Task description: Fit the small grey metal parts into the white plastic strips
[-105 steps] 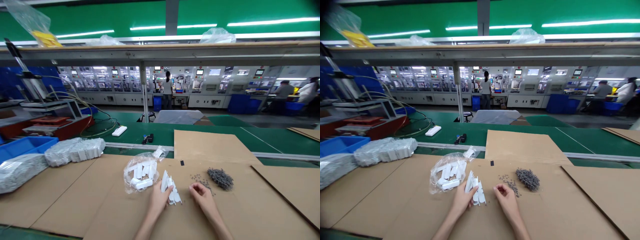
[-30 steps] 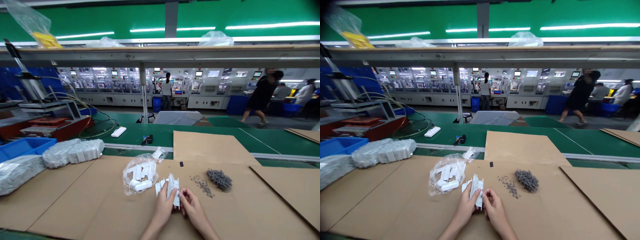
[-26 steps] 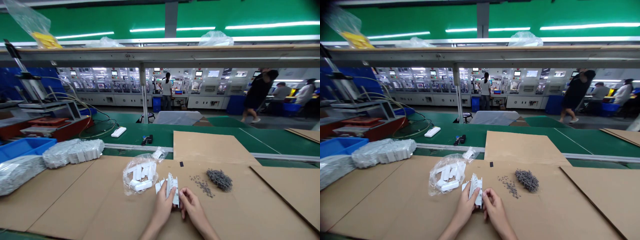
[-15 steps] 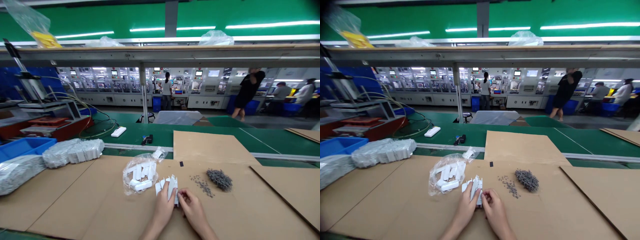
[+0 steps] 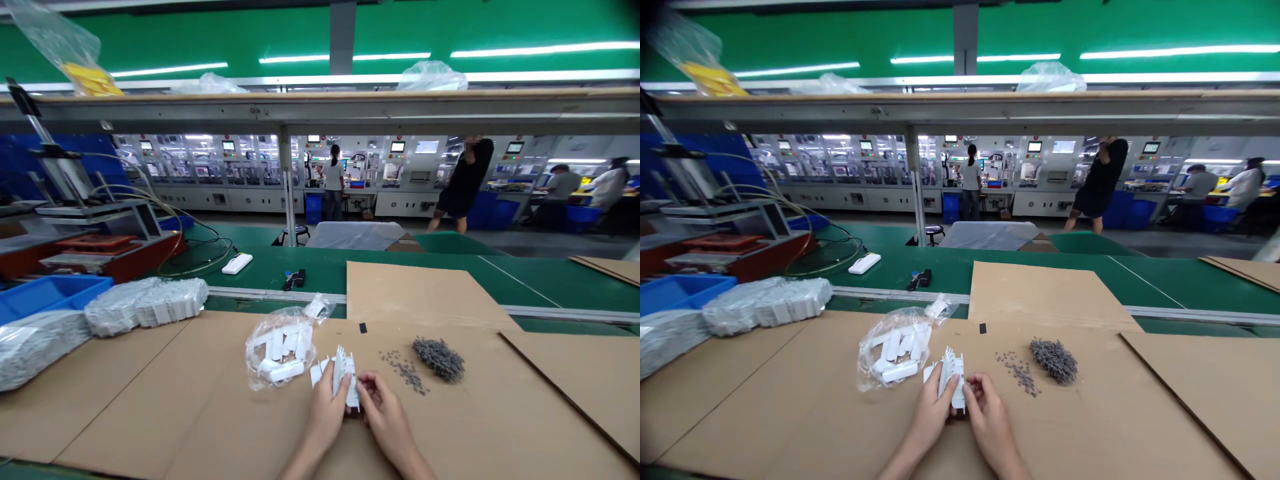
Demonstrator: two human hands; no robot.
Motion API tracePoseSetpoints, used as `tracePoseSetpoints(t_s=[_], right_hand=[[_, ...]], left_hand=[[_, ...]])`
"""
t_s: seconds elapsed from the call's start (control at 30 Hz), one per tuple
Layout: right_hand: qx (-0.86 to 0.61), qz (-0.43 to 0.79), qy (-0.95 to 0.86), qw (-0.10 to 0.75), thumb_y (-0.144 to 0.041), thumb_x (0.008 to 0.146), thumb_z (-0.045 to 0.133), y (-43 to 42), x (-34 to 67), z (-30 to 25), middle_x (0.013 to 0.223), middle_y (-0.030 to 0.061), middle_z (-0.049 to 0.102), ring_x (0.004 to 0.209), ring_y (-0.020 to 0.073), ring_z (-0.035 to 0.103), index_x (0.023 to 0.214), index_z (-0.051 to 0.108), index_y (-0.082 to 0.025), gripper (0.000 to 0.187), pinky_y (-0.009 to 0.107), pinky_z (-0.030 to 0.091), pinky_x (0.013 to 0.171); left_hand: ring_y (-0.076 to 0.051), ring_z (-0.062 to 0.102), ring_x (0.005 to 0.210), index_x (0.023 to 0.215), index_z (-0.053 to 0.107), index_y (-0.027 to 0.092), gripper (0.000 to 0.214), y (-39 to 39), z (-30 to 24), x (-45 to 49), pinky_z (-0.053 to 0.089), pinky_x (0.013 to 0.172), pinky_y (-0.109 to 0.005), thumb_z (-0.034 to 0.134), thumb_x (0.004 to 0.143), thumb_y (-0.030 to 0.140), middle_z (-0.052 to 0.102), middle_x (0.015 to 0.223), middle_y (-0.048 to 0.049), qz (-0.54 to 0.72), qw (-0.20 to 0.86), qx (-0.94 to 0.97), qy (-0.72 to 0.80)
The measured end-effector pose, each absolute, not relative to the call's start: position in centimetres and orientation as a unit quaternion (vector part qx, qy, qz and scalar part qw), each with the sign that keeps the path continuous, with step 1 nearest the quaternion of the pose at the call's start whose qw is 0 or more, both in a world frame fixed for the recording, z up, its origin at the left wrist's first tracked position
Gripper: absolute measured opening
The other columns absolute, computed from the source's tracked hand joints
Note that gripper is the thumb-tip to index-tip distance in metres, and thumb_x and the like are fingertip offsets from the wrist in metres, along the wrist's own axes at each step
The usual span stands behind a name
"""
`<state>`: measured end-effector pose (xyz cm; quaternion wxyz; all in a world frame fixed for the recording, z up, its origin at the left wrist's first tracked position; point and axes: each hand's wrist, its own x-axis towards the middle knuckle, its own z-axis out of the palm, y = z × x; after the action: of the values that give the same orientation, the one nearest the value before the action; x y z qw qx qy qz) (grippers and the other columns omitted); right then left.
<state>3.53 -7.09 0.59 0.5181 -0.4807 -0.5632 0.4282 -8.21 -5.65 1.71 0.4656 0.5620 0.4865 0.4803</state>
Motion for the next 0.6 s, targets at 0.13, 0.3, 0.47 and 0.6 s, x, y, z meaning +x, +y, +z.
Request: tracePoseSetpoints(t_s=[0.13,0.3,0.47,0.6], right_hand=[[-0.450,0.547,-0.504,0.493,-0.042,0.074,0.050,-6.5,3.7,-0.1,0.048,-0.0052,0.047,0.035,0.0061,0.040,0.073,0.049,-0.017,0.025,0.017,0.032,0.036],[-0.408,0.638,-0.417,0.503,-0.039,0.070,0.057,-6.2,4.0,-0.6,0.051,-0.0048,0.048,0.039,0.0052,0.042,0.070,0.050,-0.015,0.024,0.015,0.032,0.037],[-0.398,0.700,-0.356,0.475,-0.035,0.065,0.063,-6.3,4.8,-0.1,0.048,-0.0044,0.050,0.038,0.0043,0.043,0.069,0.052,-0.015,0.023,0.013,0.031,0.035],[-0.397,0.730,-0.349,0.434,-0.035,0.062,0.065,-6.3,5.1,0.0,0.047,-0.0033,0.052,0.038,0.0046,0.044,0.067,0.052,-0.015,0.024,0.012,0.029,0.033]], left_hand=[[-0.010,0.047,0.046,0.093,0.046,0.016,0.032,-5.6,1.8,-8.2,0.039,0.038,-0.018,0.039,0.077,0.043,0.048,0.063,0.0018,0.482,0.474,0.557,0.482],[-0.008,0.046,0.043,0.093,0.046,0.017,0.031,-5.6,1.7,-8.4,0.038,0.037,-0.017,0.040,0.077,0.042,0.048,0.062,0.0022,0.476,0.481,0.565,0.472],[-0.006,0.041,0.034,0.107,0.038,0.018,0.039,-5.9,1.4,-8.3,0.032,0.032,-0.016,0.039,0.078,0.043,0.049,0.054,0.0044,0.444,0.534,0.562,0.449],[-0.007,0.043,0.035,0.102,0.041,0.018,0.036,-6.0,1.3,-8.1,0.032,0.033,-0.016,0.040,0.077,0.044,0.049,0.052,0.0050,0.443,0.540,0.558,0.448]])
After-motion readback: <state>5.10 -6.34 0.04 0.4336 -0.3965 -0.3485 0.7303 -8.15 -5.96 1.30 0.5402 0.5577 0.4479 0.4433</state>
